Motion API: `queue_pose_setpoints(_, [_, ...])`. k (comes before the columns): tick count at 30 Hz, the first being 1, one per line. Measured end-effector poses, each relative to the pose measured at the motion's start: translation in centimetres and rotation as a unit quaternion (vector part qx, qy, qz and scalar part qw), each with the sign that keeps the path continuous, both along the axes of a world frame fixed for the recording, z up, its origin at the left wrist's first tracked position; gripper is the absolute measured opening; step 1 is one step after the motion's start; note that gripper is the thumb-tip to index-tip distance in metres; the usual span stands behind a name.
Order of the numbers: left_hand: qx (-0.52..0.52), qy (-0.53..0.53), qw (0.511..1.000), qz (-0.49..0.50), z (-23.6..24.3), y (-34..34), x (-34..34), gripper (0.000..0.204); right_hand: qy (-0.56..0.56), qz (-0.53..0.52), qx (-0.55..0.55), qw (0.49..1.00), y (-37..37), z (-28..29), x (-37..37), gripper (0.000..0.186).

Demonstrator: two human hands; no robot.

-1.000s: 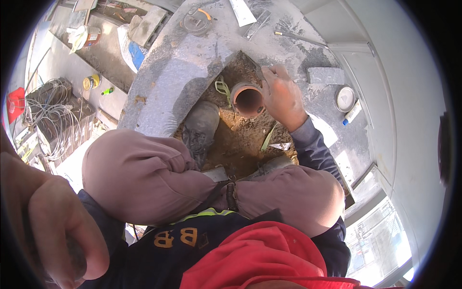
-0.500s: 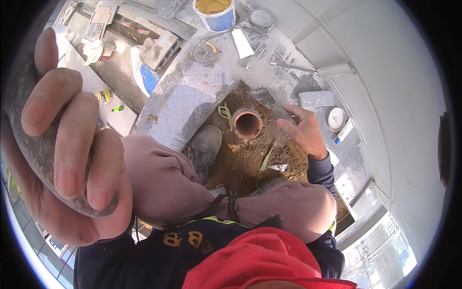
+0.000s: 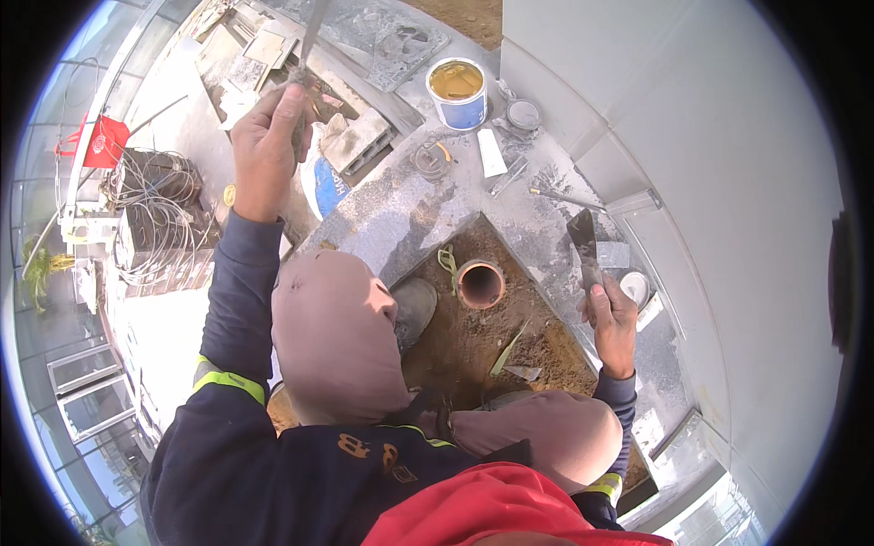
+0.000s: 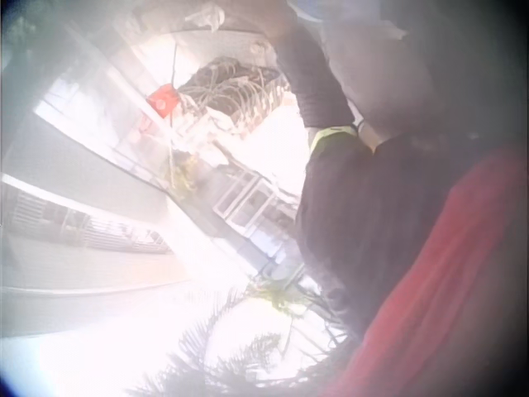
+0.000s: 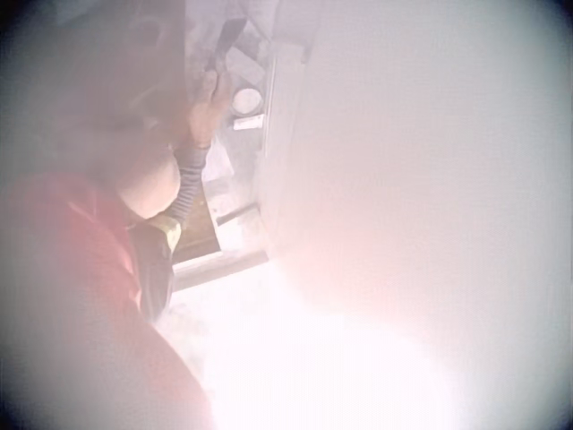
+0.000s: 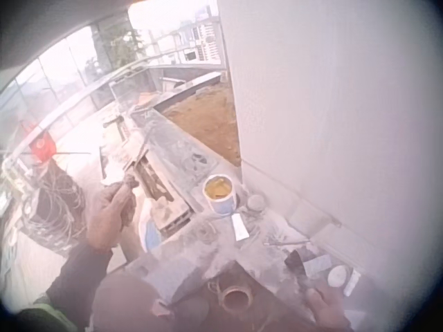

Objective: The person mixes a yellow substance with a white substance on a trowel, then applies the mixture to a concrete ledge using a smaller trowel. They smooth the applied material along the edge of the ledge.

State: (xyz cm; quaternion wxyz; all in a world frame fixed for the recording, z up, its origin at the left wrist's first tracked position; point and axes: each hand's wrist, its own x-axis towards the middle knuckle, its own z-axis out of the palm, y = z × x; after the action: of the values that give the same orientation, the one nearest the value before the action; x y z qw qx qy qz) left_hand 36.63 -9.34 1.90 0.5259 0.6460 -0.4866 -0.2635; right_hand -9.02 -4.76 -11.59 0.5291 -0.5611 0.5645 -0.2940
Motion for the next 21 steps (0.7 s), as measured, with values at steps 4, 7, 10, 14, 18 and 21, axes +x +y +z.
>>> queue_pose_setpoints(4, [0.105, -0.044, 0.989, 0.099, -11.0, 0.8, 4.4, 0.041, 0.034, -0.001, 0.021, 0.999, -1.7, 1.4, 0.5, 0.038])
queue_pose_setpoints(7, [0.114, -0.098, 0.975, 0.164, -19.2, 1.3, 5.8, 0.041, 0.058, 0.045, -0.026, 0.997, -4.8, 3.3, 3.1, 0.037])
queue_pose_setpoints(10, [0.002, -0.239, 0.943, 0.233, -25.1, 0.4, 5.9, 0.038, 0.090, 0.118, -0.083, 0.985, -10.4, 6.4, 8.9, 0.038])
queue_pose_setpoints(14, [0.142, -0.278, 0.908, 0.281, -29.6, -0.7, 7.5, 0.043, 0.169, 0.198, -0.224, 0.939, -21.9, 7.0, 20.5, 0.039])
queue_pose_setpoints(18, [0.210, -0.224, 0.907, 0.289, -31.8, -2.1, 6.8, 0.044, 0.209, 0.212, -0.226, 0.928, -35.1, 1.2, 30.5, 0.032])
queue_pose_setpoints(21, [0.244, -0.223, 0.901, 0.281, -30.8, -1.6, 7.3, 0.044, 0.233, 0.260, -0.086, 0.933, -38.8, -2.5, 38.2, 0.021])
